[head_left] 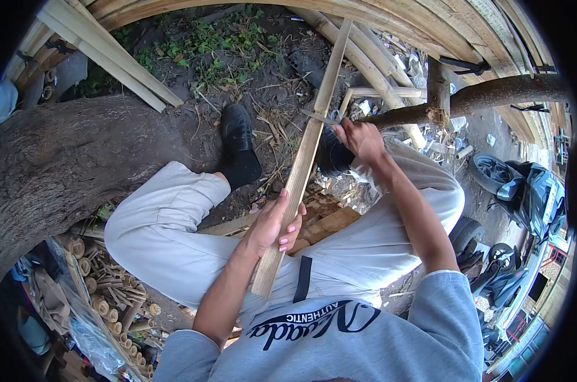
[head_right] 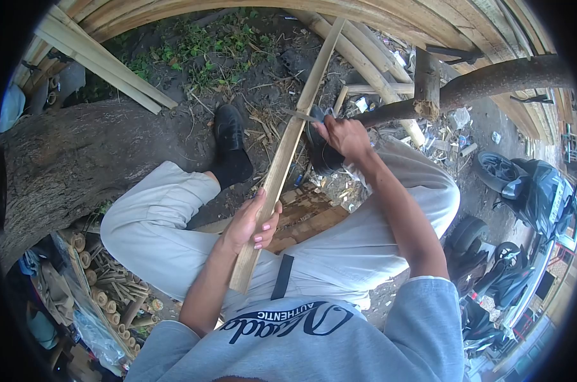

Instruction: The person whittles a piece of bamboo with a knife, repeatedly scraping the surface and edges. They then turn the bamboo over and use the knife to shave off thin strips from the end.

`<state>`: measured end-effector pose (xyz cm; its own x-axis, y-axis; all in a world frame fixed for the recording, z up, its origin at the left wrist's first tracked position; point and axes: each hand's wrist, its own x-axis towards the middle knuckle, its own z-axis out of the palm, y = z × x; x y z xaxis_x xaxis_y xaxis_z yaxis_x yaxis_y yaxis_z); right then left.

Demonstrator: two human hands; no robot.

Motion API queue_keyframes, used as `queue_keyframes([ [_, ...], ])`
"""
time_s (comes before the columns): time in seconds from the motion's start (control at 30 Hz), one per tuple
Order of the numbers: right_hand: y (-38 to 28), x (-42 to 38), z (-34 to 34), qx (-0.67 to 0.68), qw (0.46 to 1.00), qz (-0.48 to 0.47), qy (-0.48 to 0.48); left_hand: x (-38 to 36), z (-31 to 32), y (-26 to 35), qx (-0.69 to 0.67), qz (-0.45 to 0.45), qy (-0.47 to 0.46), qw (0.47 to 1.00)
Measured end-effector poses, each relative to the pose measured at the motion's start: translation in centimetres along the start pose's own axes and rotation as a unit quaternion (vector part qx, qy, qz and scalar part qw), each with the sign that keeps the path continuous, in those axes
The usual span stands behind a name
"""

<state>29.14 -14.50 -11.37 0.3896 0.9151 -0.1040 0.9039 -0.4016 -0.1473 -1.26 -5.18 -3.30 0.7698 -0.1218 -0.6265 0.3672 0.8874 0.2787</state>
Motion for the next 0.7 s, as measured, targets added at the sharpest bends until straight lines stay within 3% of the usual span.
queue_keyframes([
  [0.3, 0.7, 0.5, 2.7, 0.036, 0.998, 0.043, 0.023, 1.0, -0.6, 0.0, 0.056, 0.011, 0.042, 0.997],
  [0.37, 2.7, 1.6, 3.6, 0.014, 0.976, 0.216, -0.004, 0.0, 0.2, -0.2, 0.048, 0.004, 0.033, 0.998],
  [0.47, 8.4, 0.7, 4.5, 0.025, 0.966, 0.254, -0.030, -0.9, -0.3, 0.6, 0.057, -0.009, 0.033, 0.998],
  [0.57, 4.0, 1.2, 3.3, 0.118, 0.946, 0.282, 0.108, -0.4, 0.0, 0.2, 0.078, 0.002, 0.054, 0.995],
  [0.6, 2.3, 1.3, 3.4, 0.107, 0.951, 0.248, 0.150, 0.1, 0.3, 0.1, 0.076, 0.007, 0.049, 0.996],
  [0.7, -2.5, -0.8, 0.2, 0.102, 0.991, 0.047, 0.079, 0.7, -0.1, 0.0, 0.072, 0.011, 0.032, 0.997],
])
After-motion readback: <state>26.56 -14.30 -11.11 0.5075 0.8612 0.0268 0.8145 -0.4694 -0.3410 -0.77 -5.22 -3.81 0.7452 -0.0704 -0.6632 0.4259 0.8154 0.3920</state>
